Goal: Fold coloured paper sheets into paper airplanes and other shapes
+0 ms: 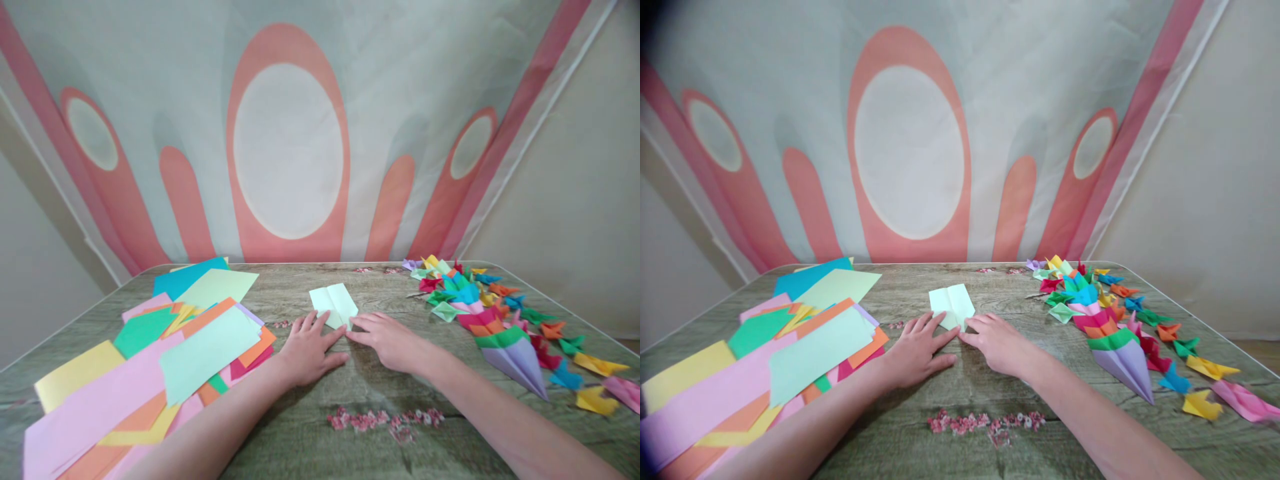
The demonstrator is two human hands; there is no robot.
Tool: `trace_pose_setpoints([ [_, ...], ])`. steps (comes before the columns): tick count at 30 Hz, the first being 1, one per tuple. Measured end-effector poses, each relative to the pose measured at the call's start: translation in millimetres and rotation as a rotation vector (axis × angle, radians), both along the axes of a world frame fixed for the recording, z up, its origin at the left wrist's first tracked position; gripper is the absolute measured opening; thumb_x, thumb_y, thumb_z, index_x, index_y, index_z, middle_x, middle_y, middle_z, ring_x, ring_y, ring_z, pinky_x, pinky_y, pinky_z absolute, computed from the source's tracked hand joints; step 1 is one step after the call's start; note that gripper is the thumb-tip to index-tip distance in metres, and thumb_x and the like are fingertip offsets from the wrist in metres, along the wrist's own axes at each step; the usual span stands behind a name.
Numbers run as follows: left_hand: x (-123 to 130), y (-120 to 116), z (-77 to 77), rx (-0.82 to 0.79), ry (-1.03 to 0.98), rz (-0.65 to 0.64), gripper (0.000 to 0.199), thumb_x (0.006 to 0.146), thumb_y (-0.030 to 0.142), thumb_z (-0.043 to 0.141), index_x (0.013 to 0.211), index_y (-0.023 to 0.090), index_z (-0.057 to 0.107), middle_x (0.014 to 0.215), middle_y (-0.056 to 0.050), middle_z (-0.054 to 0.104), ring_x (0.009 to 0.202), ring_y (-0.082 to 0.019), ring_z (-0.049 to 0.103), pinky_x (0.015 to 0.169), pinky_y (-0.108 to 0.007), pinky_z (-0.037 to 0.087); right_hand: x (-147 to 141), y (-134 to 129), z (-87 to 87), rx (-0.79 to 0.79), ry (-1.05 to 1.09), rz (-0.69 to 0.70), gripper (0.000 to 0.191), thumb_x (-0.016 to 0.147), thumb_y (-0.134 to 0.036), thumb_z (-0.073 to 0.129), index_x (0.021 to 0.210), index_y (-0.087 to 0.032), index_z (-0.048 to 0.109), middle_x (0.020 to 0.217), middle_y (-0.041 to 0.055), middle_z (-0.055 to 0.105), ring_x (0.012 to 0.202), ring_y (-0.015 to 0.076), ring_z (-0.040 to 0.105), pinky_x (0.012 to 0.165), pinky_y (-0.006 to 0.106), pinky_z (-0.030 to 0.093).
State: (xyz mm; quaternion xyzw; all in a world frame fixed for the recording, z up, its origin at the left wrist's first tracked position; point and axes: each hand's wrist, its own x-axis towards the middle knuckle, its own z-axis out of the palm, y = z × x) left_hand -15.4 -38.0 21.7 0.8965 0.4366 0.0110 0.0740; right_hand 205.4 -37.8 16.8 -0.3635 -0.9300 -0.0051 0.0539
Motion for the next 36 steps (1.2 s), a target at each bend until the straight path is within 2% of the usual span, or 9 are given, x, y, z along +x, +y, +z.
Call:
trace_pose_setpoints([
  [7, -16, 16, 5.2, -0.105, 0.021, 0.017, 0.062, 0.080, 0.068, 0.028, 0.136, 0.040, 0.028, 0.150, -0.006, 0.011, 0.135, -0.037, 0.007, 0.102, -0.060, 0.009, -1, 1, -3.2, 0.018, 0.015, -0.003, 0.048, 0.076, -0.007, 0.048, 0.121, -0.024, 0.054, 0.123, 0.0100, 0.054, 0.112, 0.0215, 0.048, 0.093, 0.038, 0.037],
  [15, -34, 30, 12.6, -0.145, 0.088, 0.103, 0.067, 0.078, 0.071, 0.029, 0.136, 0.037, 0.030, 0.149, -0.010, 0.013, 0.135, -0.038, 0.004, 0.102, -0.059, 0.009, -2, 1, -2.0, 0.014, 0.015, -0.010, 0.048, 0.076, -0.007, 0.048, 0.119, -0.024, 0.056, 0.122, 0.0097, 0.055, 0.110, 0.0214, 0.049, 0.093, 0.037, 0.036],
  [19, -33, 29, 7.7, -0.087, 0.103, 0.128, 0.066, 0.079, 0.069, 0.032, 0.136, 0.035, 0.032, 0.147, -0.010, 0.020, 0.135, -0.037, 0.009, 0.102, -0.058, 0.012, -2, 1, -2.7, -0.007, 0.009, -0.013, 0.047, 0.077, -0.008, 0.047, 0.121, -0.024, 0.055, 0.124, 0.0102, 0.053, 0.112, 0.0219, 0.048, 0.094, 0.038, 0.035],
  [23, -23, 23, -3.1, 0.119, 0.072, 0.233, 0.068, 0.082, 0.063, 0.036, 0.136, 0.021, 0.037, 0.145, -0.015, 0.024, 0.134, -0.036, 0.016, 0.103, -0.054, 0.015, -3, -1, -4.5, -0.009, 0.009, -0.029, 0.046, 0.079, -0.009, 0.046, 0.122, -0.023, 0.054, 0.127, 0.0115, 0.051, 0.115, 0.0231, 0.046, 0.095, 0.039, 0.035],
  [25, -16, 18, -7.1, 0.200, 0.032, 0.185, 0.067, 0.083, 0.059, 0.039, 0.137, 0.020, 0.033, 0.146, -0.013, 0.024, 0.134, -0.034, 0.017, 0.104, -0.051, 0.017, -3, -2, -5.1, 0.005, 0.014, -0.038, 0.044, 0.081, -0.009, 0.045, 0.122, -0.022, 0.054, 0.128, 0.0117, 0.050, 0.115, 0.0236, 0.045, 0.094, 0.039, 0.035],
  [27, -8, 12, -9.6, 0.244, -0.012, 0.055, 0.061, 0.085, 0.055, 0.038, 0.137, 0.022, 0.033, 0.146, -0.010, 0.026, 0.134, -0.030, 0.018, 0.105, -0.047, 0.019, -4, -3, -5.7, 0.021, 0.021, -0.041, 0.042, 0.083, -0.011, 0.045, 0.122, -0.022, 0.054, 0.127, 0.0113, 0.051, 0.115, 0.0235, 0.045, 0.093, 0.039, 0.036],
  [29, -1, 7, -11.2, 0.243, -0.028, -0.024, 0.054, 0.088, 0.051, 0.035, 0.132, 0.021, 0.040, 0.142, -0.009, 0.033, 0.133, -0.027, 0.023, 0.105, -0.044, 0.021, -5, -3, -6.3, 0.036, 0.033, -0.043, 0.038, 0.084, -0.013, 0.045, 0.120, -0.022, 0.056, 0.124, 0.0106, 0.053, 0.113, 0.0229, 0.046, 0.093, 0.038, 0.037],
  [33, 5, 3, -13.9, 0.198, -0.037, -0.059, 0.049, 0.090, 0.048, 0.033, 0.127, 0.019, 0.045, 0.134, -0.011, 0.044, 0.123, -0.025, 0.038, 0.101, -0.041, 0.028, -7, -2, -9.2, 0.078, 0.060, -0.042, 0.033, 0.087, -0.016, 0.046, 0.117, -0.022, 0.057, 0.118, 0.0098, 0.056, 0.110, 0.0215, 0.047, 0.092, 0.037, 0.037],
  [36, 4, 3, -15.0, 0.186, -0.064, -0.070, 0.047, 0.090, 0.047, 0.034, 0.127, 0.020, 0.045, 0.134, -0.011, 0.043, 0.122, -0.026, 0.040, 0.100, -0.041, 0.030, -8, -1, -13.4, 0.133, 0.091, -0.038, 0.029, 0.088, -0.019, 0.047, 0.114, -0.022, 0.059, 0.114, 0.0089, 0.059, 0.108, 0.0202, 0.049, 0.092, 0.037, 0.037],
])
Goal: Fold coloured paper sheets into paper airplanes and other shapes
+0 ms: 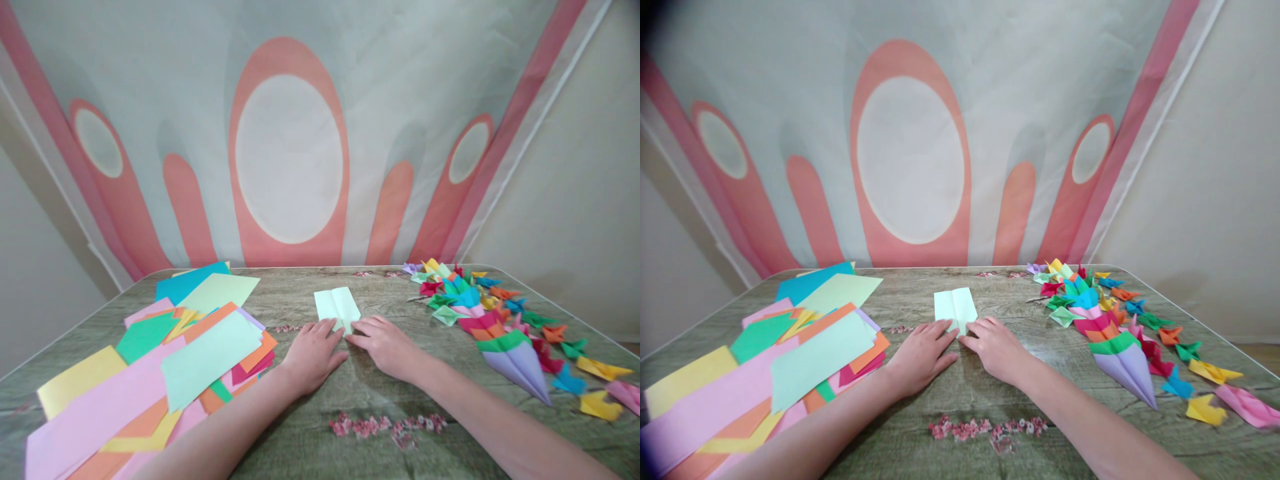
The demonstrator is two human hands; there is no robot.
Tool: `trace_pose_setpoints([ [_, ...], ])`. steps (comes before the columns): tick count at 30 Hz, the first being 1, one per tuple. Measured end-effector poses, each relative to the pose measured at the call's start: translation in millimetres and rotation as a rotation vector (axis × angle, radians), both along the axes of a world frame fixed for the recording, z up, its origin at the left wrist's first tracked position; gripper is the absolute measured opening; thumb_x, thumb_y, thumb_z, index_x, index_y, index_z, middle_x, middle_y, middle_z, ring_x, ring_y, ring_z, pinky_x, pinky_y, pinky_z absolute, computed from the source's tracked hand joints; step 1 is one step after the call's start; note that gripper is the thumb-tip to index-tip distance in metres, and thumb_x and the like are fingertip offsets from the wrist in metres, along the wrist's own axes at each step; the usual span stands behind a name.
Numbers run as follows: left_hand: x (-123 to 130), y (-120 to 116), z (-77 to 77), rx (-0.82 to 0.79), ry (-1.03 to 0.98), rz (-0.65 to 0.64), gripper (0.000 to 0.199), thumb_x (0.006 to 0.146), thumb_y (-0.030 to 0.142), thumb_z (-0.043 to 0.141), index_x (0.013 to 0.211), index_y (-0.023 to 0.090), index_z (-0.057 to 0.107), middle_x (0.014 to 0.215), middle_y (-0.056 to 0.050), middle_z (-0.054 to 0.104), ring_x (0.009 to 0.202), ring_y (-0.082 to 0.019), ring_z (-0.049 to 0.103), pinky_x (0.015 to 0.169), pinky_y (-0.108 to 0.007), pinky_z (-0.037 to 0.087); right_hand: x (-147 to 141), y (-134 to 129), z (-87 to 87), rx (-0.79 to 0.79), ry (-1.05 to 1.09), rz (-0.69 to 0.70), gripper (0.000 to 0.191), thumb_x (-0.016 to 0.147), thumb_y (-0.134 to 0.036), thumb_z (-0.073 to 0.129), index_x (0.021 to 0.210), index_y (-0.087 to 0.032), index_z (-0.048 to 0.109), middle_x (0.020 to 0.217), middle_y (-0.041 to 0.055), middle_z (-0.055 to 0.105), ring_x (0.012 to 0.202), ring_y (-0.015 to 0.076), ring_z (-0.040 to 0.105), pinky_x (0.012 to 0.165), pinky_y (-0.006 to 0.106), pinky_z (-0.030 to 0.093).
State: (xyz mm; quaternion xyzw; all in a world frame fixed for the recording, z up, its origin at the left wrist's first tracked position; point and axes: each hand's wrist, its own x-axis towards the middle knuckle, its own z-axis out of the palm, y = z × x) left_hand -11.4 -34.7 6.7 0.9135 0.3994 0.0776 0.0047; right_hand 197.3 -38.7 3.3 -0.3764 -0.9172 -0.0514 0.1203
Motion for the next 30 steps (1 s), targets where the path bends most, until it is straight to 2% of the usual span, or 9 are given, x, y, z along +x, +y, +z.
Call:
trace_pose_setpoints([
  [5, 0, 0, 2.0, -0.026, -0.062, -0.028, 0.044, 0.089, 0.044, 0.038, 0.125, 0.021, 0.047, 0.132, -0.011, 0.045, 0.120, -0.026, 0.042, 0.099, -0.041, 0.030, 4, 6, -5.1, 0.143, 0.048, 0.006, 0.024, 0.088, -0.018, 0.049, 0.109, -0.019, 0.061, 0.115, 0.0079, 0.060, 0.108, 0.0197, 0.050, 0.090, 0.037, 0.039],
  [12, 3, -1, 9.3, -0.075, -0.181, -0.019, 0.035, 0.088, 0.037, 0.042, 0.116, 0.019, 0.053, 0.114, -0.010, 0.060, 0.104, -0.024, 0.054, 0.093, -0.037, 0.036, 10, 14, -3.6, 0.291, 0.048, 0.078, 0.018, 0.088, -0.018, 0.050, 0.101, -0.016, 0.062, 0.112, 0.0074, 0.062, 0.108, 0.0202, 0.049, 0.089, 0.038, 0.041],
  [18, 6, -6, 17.4, -0.061, -0.258, -0.064, 0.051, 0.076, 0.048, 0.058, 0.117, 0.019, 0.052, 0.110, -0.010, 0.061, 0.101, -0.027, 0.055, 0.092, -0.039, 0.036, 6, 10, -3.7, 0.320, 0.126, 0.069, 0.020, 0.090, -0.018, 0.045, 0.099, -0.016, 0.063, 0.106, 0.0070, 0.064, 0.107, 0.0203, 0.049, 0.092, 0.040, 0.038],
  [20, 8, -9, 18.7, -0.063, -0.280, -0.066, 0.046, 0.079, 0.044, 0.056, 0.117, 0.020, 0.052, 0.109, -0.010, 0.062, 0.100, -0.027, 0.056, 0.090, -0.038, 0.037, 4, 7, -2.5, 0.334, 0.149, 0.083, 0.021, 0.091, -0.018, 0.044, 0.102, -0.016, 0.062, 0.104, 0.0071, 0.065, 0.107, 0.0198, 0.050, 0.093, 0.040, 0.038],
  [23, 8, -11, 18.1, -0.104, -0.334, -0.033, 0.030, 0.088, 0.031, 0.042, 0.112, 0.020, 0.057, 0.103, -0.009, 0.065, 0.094, -0.024, 0.059, 0.084, -0.034, 0.041, 1, 2, 0.8, 0.359, 0.191, 0.099, 0.024, 0.091, -0.018, 0.044, 0.109, -0.018, 0.060, 0.103, 0.0062, 0.065, 0.108, 0.0185, 0.050, 0.094, 0.039, 0.037],
  [26, 7, -8, 17.0, -0.199, -0.501, 0.016, 0.030, 0.089, 0.025, 0.037, 0.102, 0.022, 0.063, 0.098, -0.007, 0.067, 0.091, -0.022, 0.061, 0.082, -0.032, 0.043, 1, -3, 4.5, 0.402, 0.242, 0.075, 0.030, 0.090, -0.018, 0.046, 0.119, -0.020, 0.054, 0.110, 0.0052, 0.063, 0.111, 0.0178, 0.048, 0.096, 0.038, 0.036],
  [28, 7, -2, 17.3, -0.299, -0.707, 0.078, 0.027, 0.088, 0.028, 0.042, 0.094, 0.022, 0.067, 0.094, -0.005, 0.068, 0.090, -0.022, 0.061, 0.082, -0.031, 0.044, 1, -6, 5.5, 0.459, 0.294, 0.035, 0.034, 0.088, -0.017, 0.049, 0.122, -0.022, 0.052, 0.112, 0.0048, 0.062, 0.112, 0.0181, 0.048, 0.097, 0.037, 0.035],
  [30, 8, 4, 18.2, -0.469, -0.968, 0.163, 0.024, 0.084, 0.033, 0.050, 0.086, 0.020, 0.070, 0.085, -0.004, 0.070, 0.086, -0.022, 0.062, 0.077, -0.029, 0.047, 1, -7, 4.7, 0.511, 0.348, -0.005, 0.036, 0.086, -0.016, 0.052, 0.121, -0.023, 0.052, 0.110, 0.0050, 0.062, 0.107, 0.0185, 0.051, 0.094, 0.037, 0.036],
])
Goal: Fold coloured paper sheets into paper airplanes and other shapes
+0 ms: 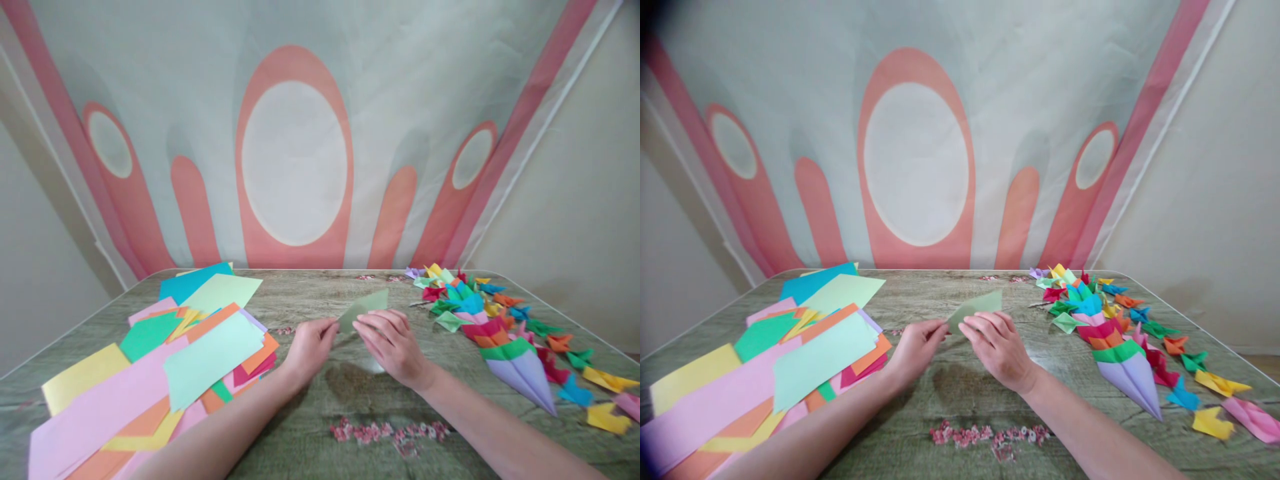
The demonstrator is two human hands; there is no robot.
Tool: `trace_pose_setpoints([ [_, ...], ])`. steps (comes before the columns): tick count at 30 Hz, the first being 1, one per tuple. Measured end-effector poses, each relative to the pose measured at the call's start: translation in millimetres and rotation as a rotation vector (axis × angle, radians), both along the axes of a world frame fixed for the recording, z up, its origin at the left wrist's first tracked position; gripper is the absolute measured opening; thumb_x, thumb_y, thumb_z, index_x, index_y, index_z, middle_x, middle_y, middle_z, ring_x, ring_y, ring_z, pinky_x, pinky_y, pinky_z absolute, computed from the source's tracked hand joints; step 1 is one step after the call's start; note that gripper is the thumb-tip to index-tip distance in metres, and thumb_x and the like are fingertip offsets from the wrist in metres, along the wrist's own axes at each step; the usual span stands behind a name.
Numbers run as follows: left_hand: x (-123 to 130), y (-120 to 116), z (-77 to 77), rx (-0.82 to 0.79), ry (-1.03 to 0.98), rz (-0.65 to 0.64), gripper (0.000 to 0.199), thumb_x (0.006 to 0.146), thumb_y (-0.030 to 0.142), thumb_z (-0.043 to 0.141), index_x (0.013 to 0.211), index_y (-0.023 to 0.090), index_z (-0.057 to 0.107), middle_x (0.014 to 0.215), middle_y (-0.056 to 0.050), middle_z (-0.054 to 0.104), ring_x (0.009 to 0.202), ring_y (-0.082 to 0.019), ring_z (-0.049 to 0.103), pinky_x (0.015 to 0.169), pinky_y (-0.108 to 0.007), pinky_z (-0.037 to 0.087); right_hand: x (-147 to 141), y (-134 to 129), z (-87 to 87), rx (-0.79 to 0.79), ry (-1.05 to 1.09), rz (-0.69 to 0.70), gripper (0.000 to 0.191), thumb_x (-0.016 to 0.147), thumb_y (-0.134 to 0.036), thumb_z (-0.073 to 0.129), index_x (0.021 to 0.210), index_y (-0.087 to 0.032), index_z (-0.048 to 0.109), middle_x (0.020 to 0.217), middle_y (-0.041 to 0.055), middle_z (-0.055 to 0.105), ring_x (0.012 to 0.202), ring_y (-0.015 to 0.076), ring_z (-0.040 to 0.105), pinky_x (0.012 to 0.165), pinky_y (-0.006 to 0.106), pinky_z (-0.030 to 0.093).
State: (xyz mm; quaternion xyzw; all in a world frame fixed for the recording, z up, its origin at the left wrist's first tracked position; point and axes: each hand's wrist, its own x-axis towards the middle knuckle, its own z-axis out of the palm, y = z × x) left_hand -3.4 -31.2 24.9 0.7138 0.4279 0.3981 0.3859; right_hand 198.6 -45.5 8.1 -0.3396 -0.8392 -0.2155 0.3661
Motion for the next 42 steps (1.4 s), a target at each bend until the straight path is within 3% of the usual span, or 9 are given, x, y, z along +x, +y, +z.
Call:
trace_pose_setpoints([
  [5, 6, 4, -0.8, -0.470, -0.598, 0.040, 0.025, 0.073, 0.034, 0.065, 0.089, 0.015, 0.069, 0.086, -0.005, 0.070, 0.082, -0.019, 0.064, 0.079, -0.030, 0.049, -4, 1, -5.4, -0.058, 0.006, 0.014, 0.031, 0.086, -0.022, 0.052, 0.117, -0.020, 0.055, 0.102, 0.0088, 0.063, 0.091, 0.0181, 0.057, 0.079, 0.033, 0.042],
  [12, 20, -11, -10.3, -0.711, -0.948, 0.007, 0.014, 0.072, 0.020, 0.068, 0.082, 0.010, 0.067, 0.084, -0.008, 0.070, 0.078, -0.014, 0.064, 0.079, -0.025, 0.049, -17, -3, -8.9, -0.113, -0.067, 0.000, 0.033, 0.088, -0.019, 0.047, 0.120, -0.014, 0.052, 0.106, 0.0112, 0.061, 0.092, 0.0185, 0.057, 0.075, 0.033, 0.043],
  [20, 27, -19, -9.0, -0.744, -0.967, 0.076, 0.009, 0.075, 0.015, 0.063, 0.082, 0.010, 0.067, 0.088, -0.009, 0.069, 0.082, -0.015, 0.063, 0.084, -0.028, 0.047, -14, 1, -9.7, -0.141, -0.068, -0.012, 0.035, 0.089, -0.015, 0.042, 0.123, -0.015, 0.050, 0.112, 0.0122, 0.059, 0.097, 0.0190, 0.057, 0.077, 0.033, 0.044],
  [27, 29, -26, -11.7, -0.804, -1.009, -0.050, 0.015, 0.078, 0.023, 0.061, 0.089, 0.014, 0.066, 0.095, -0.007, 0.067, 0.090, -0.014, 0.059, 0.089, -0.029, 0.043, -16, -2, -8.2, -0.138, -0.067, -0.016, 0.032, 0.090, -0.017, 0.043, 0.120, -0.014, 0.052, 0.112, 0.0126, 0.060, 0.096, 0.0193, 0.056, 0.078, 0.033, 0.042],
  [34, 25, -23, -2.6, -0.667, -0.880, -0.173, 0.026, 0.077, 0.022, 0.060, 0.102, 0.015, 0.064, 0.114, -0.008, 0.061, 0.111, -0.019, 0.051, 0.094, -0.029, 0.038, -7, 1, -5.2, -0.100, -0.069, -0.045, 0.029, 0.089, -0.016, 0.046, 0.116, -0.018, 0.056, 0.109, 0.0091, 0.062, 0.088, 0.0179, 0.056, 0.072, 0.033, 0.038],
  [38, 20, -14, -4.2, -0.588, -0.818, -0.147, 0.041, 0.072, 0.017, 0.062, 0.113, 0.016, 0.057, 0.114, -0.008, 0.061, 0.110, -0.020, 0.052, 0.095, -0.030, 0.037, -1, 4, -4.3, -0.103, -0.082, -0.034, 0.031, 0.088, -0.014, 0.047, 0.117, -0.020, 0.056, 0.104, 0.0066, 0.065, 0.089, 0.0179, 0.055, 0.076, 0.034, 0.037],
  [42, 14, 1, -14.0, -0.413, -0.722, -0.037, 0.075, 0.068, 0.007, 0.059, 0.136, 0.020, 0.029, 0.110, -0.008, 0.062, 0.102, -0.018, 0.057, 0.092, -0.033, 0.041, 1, 8, -6.8, -0.118, -0.101, 0.007, 0.027, 0.088, -0.014, 0.048, 0.112, -0.020, 0.059, 0.103, 0.0053, 0.065, 0.090, 0.0168, 0.054, 0.078, 0.033, 0.037],
])
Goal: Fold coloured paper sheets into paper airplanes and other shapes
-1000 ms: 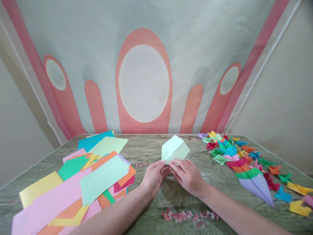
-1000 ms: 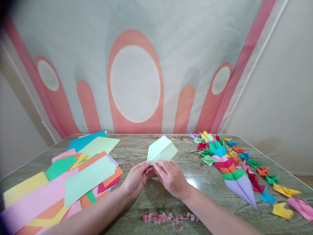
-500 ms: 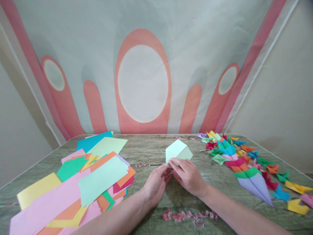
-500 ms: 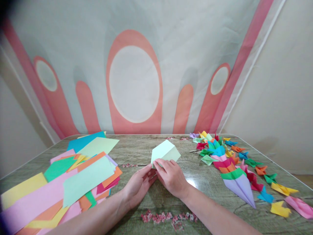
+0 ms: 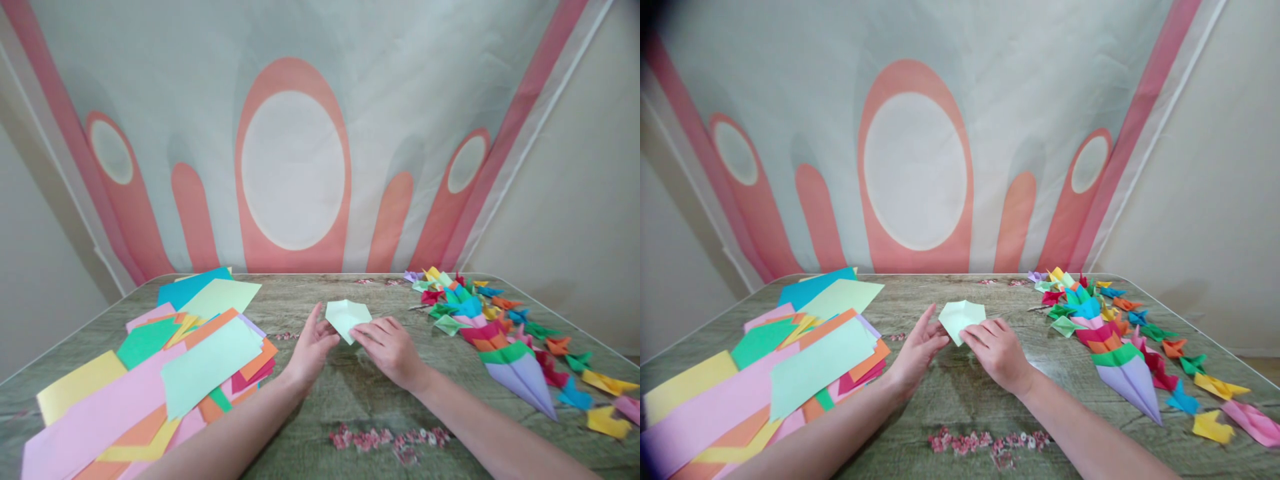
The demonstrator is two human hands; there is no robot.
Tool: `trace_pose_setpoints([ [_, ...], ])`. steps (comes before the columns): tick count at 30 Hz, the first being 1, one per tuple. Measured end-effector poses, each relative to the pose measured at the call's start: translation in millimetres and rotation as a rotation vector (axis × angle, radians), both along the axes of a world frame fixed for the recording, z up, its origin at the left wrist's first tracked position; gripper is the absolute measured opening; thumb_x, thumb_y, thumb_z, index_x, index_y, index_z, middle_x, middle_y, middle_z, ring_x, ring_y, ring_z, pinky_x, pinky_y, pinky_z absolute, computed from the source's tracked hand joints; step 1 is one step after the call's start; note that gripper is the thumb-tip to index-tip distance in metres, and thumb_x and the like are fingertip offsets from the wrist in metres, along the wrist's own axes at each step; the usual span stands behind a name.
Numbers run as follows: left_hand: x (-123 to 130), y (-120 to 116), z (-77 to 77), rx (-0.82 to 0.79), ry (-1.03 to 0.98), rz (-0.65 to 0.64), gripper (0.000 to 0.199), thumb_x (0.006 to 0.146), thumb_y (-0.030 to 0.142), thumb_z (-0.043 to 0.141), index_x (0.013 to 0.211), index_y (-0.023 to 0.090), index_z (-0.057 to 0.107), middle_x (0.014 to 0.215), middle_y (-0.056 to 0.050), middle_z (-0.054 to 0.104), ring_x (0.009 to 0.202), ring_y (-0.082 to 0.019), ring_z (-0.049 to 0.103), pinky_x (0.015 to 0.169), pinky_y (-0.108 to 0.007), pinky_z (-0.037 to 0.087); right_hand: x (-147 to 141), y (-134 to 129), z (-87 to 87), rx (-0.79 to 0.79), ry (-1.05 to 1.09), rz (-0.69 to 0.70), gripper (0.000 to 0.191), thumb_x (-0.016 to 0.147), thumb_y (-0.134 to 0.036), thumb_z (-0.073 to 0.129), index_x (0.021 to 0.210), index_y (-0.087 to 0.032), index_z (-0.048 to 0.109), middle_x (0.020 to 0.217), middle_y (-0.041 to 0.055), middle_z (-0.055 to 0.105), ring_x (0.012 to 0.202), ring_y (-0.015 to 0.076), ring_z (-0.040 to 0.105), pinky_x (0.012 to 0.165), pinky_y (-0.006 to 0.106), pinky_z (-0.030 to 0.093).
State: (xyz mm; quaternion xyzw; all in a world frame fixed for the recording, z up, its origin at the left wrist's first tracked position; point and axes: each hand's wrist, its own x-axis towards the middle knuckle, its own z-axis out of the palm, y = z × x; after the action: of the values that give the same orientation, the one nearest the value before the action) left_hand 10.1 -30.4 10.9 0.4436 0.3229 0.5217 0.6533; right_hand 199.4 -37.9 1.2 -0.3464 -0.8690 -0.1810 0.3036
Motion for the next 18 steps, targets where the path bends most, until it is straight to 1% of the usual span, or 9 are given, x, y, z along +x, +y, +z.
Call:
trace_pose_setpoints([
  [1, -2, 4, -3.0, 0.050, 0.067, 0.014, 0.079, 0.067, 0.005, 0.057, 0.137, 0.021, 0.024, 0.111, -0.008, 0.061, 0.099, -0.018, 0.058, 0.089, -0.033, 0.043, 0, 1, -0.9, 0.000, -0.004, 0.018, 0.026, 0.088, -0.014, 0.048, 0.110, -0.020, 0.060, 0.103, 0.0054, 0.065, 0.090, 0.0165, 0.054, 0.078, 0.033, 0.038],
  [2, -4, 7, -5.8, 0.110, 0.155, 0.022, 0.078, 0.066, 0.004, 0.055, 0.137, 0.020, 0.026, 0.112, -0.008, 0.060, 0.097, -0.017, 0.058, 0.087, -0.032, 0.044, 0, 2, -1.7, 0.002, -0.007, 0.036, 0.025, 0.088, -0.014, 0.047, 0.109, -0.019, 0.060, 0.102, 0.0055, 0.066, 0.090, 0.0164, 0.054, 0.078, 0.033, 0.038],
  [4, -9, 13, -9.9, 0.256, 0.392, 0.058, 0.066, 0.066, 0.002, 0.051, 0.129, 0.018, 0.040, 0.108, -0.007, 0.060, 0.091, -0.016, 0.059, 0.081, -0.029, 0.046, -1, 4, -2.7, 0.007, -0.006, 0.066, 0.023, 0.088, -0.013, 0.047, 0.106, -0.019, 0.062, 0.100, 0.0059, 0.066, 0.090, 0.0165, 0.055, 0.077, 0.032, 0.039],
  [6, -15, 16, -11.3, 0.431, 0.665, 0.118, 0.052, 0.068, 0.003, 0.051, 0.117, 0.018, 0.053, 0.099, -0.005, 0.061, 0.084, -0.014, 0.058, 0.078, -0.028, 0.046, -1, 5, -2.9, 0.005, 0.000, 0.084, 0.022, 0.088, -0.013, 0.047, 0.104, -0.018, 0.062, 0.098, 0.0061, 0.066, 0.090, 0.0165, 0.056, 0.077, 0.033, 0.040],
  [8, -20, 16, -10.0, 0.592, 0.895, 0.148, 0.041, 0.071, 0.006, 0.053, 0.109, 0.020, 0.059, 0.090, -0.003, 0.061, 0.081, -0.014, 0.057, 0.077, -0.027, 0.045, 0, 5, -2.6, -0.008, 0.005, 0.098, 0.022, 0.088, -0.013, 0.047, 0.103, -0.018, 0.062, 0.097, 0.0061, 0.066, 0.089, 0.0164, 0.056, 0.077, 0.033, 0.041],
  [11, -26, 14, -4.7, 0.729, 1.201, 0.164, 0.035, 0.076, 0.015, 0.056, 0.109, 0.024, 0.061, 0.079, -0.001, 0.058, 0.076, -0.015, 0.055, 0.072, -0.028, 0.043, 0, 5, -2.7, -0.036, 0.008, 0.118, 0.022, 0.087, -0.012, 0.047, 0.102, -0.017, 0.062, 0.096, 0.0060, 0.066, 0.089, 0.0166, 0.057, 0.077, 0.033, 0.042],
  [13, -28, 12, -0.5, 0.798, 1.384, 0.187, 0.036, 0.077, 0.021, 0.058, 0.113, 0.026, 0.059, 0.078, -0.002, 0.057, 0.075, -0.017, 0.054, 0.070, -0.030, 0.043, 0, 5, -3.9, -0.060, 0.007, 0.130, 0.022, 0.087, -0.011, 0.046, 0.102, -0.017, 0.062, 0.095, 0.0060, 0.067, 0.089, 0.0165, 0.057, 0.077, 0.033, 0.042],
  [15, -29, 10, 2.6, 0.884, 1.486, 0.194, 0.036, 0.077, 0.023, 0.059, 0.113, 0.027, 0.059, 0.085, -0.004, 0.057, 0.081, -0.020, 0.053, 0.072, -0.032, 0.042, 0, 6, -6.0, -0.092, -0.001, 0.139, 0.022, 0.088, -0.011, 0.046, 0.101, -0.017, 0.062, 0.094, 0.0058, 0.067, 0.088, 0.0163, 0.058, 0.078, 0.033, 0.043],
  [18, -28, 9, 2.9, 1.005, 1.476, 0.103, 0.029, 0.080, 0.022, 0.056, 0.108, 0.027, 0.061, 0.101, -0.005, 0.058, 0.095, -0.021, 0.052, 0.081, -0.034, 0.041, 0, 7, -10.2, -0.154, -0.020, 0.138, 0.021, 0.088, -0.013, 0.047, 0.100, -0.018, 0.063, 0.094, 0.0053, 0.067, 0.088, 0.0164, 0.058, 0.079, 0.033, 0.043],
])
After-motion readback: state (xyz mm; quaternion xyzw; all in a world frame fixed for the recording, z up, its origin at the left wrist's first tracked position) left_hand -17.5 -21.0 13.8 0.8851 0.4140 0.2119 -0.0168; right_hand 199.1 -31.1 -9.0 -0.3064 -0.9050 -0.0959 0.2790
